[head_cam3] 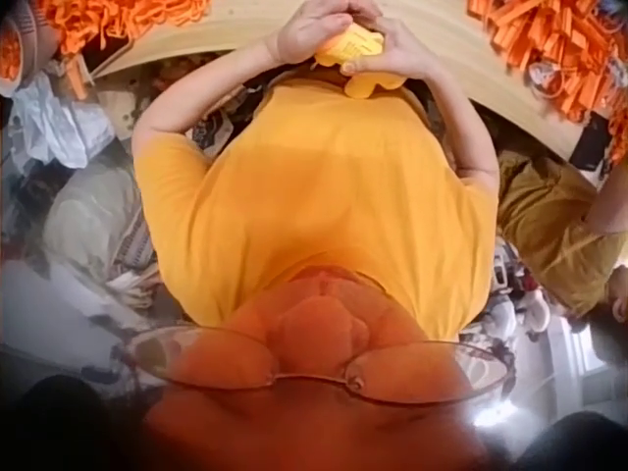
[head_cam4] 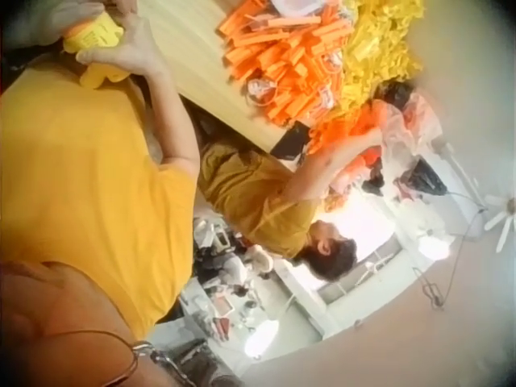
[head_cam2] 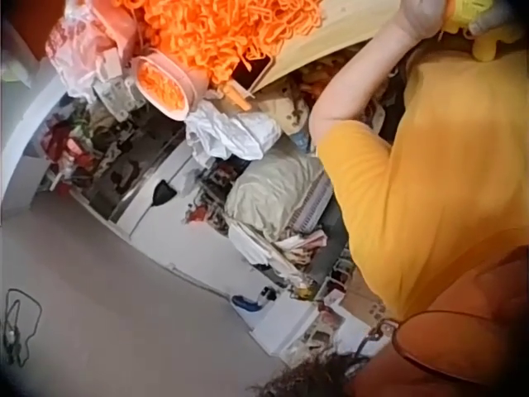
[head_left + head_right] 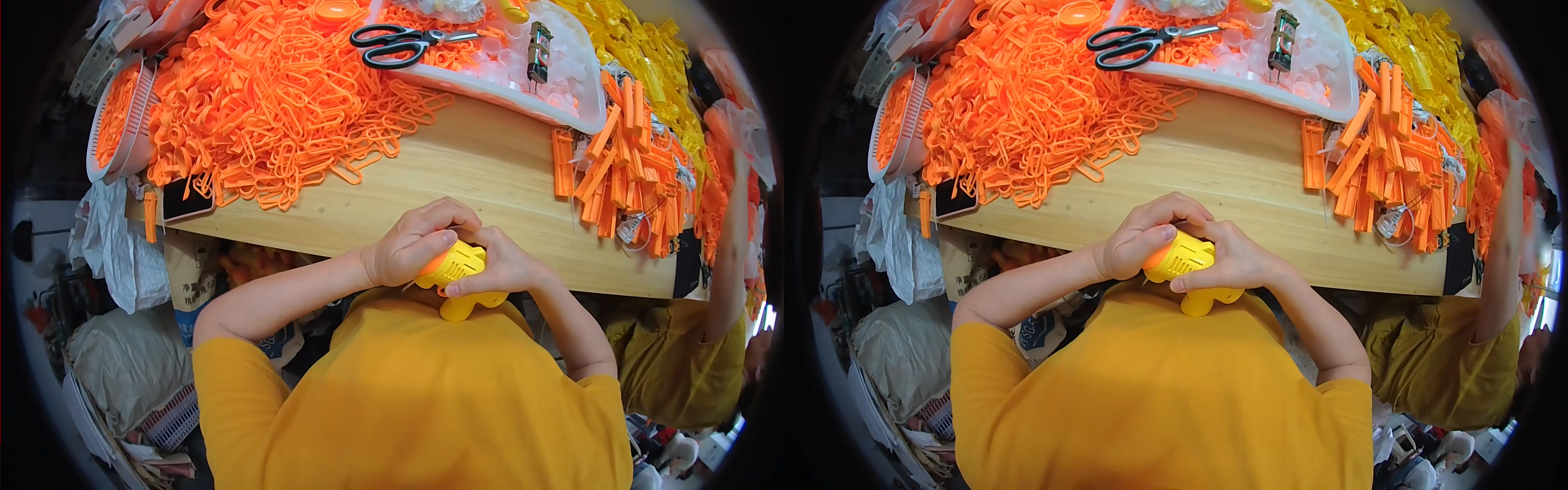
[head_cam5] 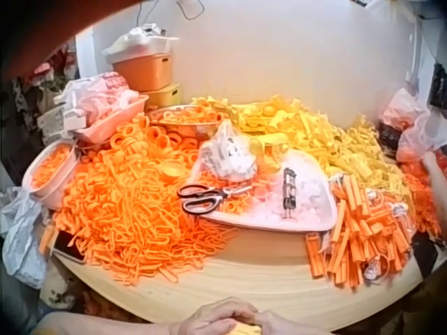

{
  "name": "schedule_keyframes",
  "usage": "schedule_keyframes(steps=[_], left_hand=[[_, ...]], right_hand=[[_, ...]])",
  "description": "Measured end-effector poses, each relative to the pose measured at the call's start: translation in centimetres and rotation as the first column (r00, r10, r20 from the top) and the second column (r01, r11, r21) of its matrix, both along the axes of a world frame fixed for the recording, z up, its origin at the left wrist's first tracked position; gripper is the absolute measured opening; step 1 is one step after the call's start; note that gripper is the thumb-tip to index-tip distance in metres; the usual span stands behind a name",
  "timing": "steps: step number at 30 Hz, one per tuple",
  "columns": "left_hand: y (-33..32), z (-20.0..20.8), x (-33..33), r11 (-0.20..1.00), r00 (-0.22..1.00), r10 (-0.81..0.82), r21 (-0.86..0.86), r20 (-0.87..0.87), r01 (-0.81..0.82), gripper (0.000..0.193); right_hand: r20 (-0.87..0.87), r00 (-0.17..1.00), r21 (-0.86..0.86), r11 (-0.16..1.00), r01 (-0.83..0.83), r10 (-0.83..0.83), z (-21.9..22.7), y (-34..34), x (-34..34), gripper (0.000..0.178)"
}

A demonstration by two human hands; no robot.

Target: Assembling plastic toy guns by snapping together orange and yellow components at a workbench.

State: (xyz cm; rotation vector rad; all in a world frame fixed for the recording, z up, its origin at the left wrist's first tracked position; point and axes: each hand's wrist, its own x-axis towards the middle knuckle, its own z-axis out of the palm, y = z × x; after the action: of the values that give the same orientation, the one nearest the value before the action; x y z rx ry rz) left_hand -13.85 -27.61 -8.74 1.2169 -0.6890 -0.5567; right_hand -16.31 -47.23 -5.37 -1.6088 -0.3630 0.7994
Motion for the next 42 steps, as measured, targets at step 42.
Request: schedule_keyframes(steps=[42], left_hand=[[0.5,-0.6,-2.7,0.989,0.989,0.143,-0.038,0.026,-0.142,0.043]], right_hand=[[0.119,0.991,-0.068,0.997,-0.049,0.056,0.0,1.5,-1.2,0.061]])
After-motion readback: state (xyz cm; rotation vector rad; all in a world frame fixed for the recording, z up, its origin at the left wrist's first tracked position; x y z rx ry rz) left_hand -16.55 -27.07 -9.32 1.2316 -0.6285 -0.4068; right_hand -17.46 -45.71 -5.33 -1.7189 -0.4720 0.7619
